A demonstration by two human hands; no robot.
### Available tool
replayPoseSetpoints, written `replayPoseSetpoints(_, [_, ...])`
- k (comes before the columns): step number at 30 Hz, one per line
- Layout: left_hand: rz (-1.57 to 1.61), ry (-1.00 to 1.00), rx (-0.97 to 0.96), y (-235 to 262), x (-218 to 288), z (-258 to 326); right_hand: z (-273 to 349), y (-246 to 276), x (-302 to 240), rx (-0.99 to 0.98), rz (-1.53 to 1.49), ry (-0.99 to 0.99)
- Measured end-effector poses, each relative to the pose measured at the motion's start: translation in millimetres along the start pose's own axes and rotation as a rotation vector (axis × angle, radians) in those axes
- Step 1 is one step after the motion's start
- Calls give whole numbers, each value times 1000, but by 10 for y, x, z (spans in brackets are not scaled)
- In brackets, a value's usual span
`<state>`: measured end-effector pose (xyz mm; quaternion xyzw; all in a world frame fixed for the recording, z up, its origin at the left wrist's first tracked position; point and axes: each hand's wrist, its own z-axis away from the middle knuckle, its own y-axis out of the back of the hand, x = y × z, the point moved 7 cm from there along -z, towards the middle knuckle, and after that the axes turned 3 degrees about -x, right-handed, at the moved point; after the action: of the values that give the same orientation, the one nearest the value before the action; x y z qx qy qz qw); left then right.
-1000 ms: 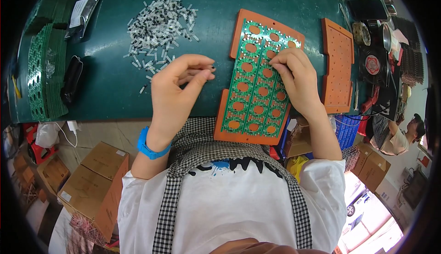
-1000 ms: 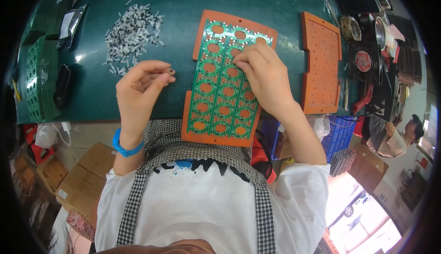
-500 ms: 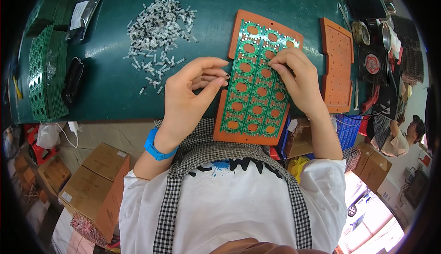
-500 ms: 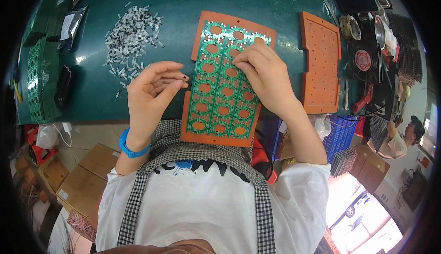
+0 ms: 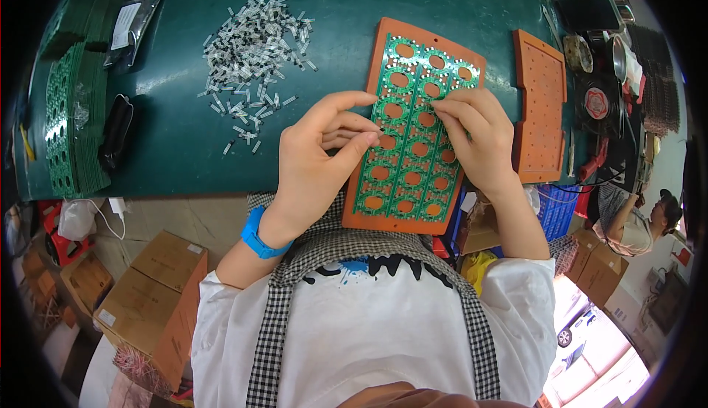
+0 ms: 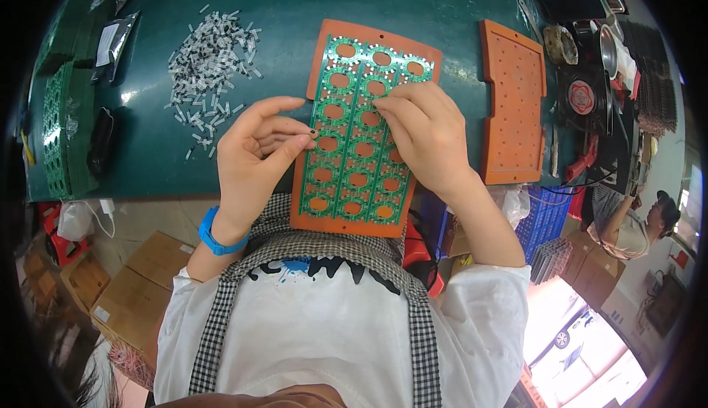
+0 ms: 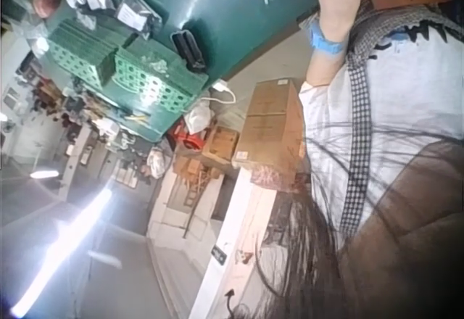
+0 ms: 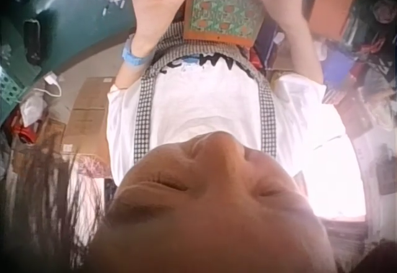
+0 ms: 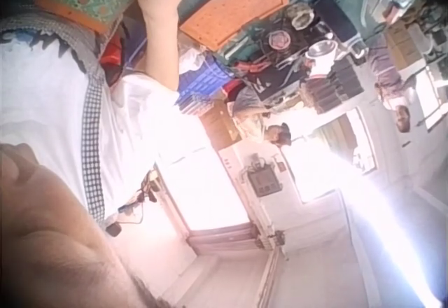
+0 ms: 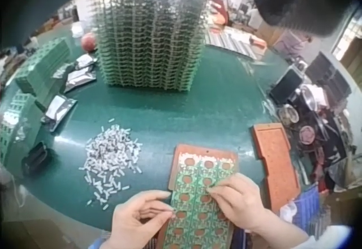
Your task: The person inserts small plastic pins by hand into a circuit board, taking them from a component tray.
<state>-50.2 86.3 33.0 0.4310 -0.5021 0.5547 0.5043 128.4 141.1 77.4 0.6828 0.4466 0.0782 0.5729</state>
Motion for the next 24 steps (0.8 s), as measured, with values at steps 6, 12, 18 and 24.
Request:
replayPoseSetpoints(6, [-34,-21,15,27,3,8,-25,-14,-15,-4,-3,-31])
replayPoseSetpoints(12, [-43,-9,-10,8,3,7,8,-38,27,20,-29,-78])
replayPoseSetpoints(18, [-17,-11,-28,-35,-4,33,-13,-35,-30,-31,11,-16])
replayPoseSetpoints(24, [-6,-48,-101,-201,7,59,-60,41,-286,-125,-60,-19])
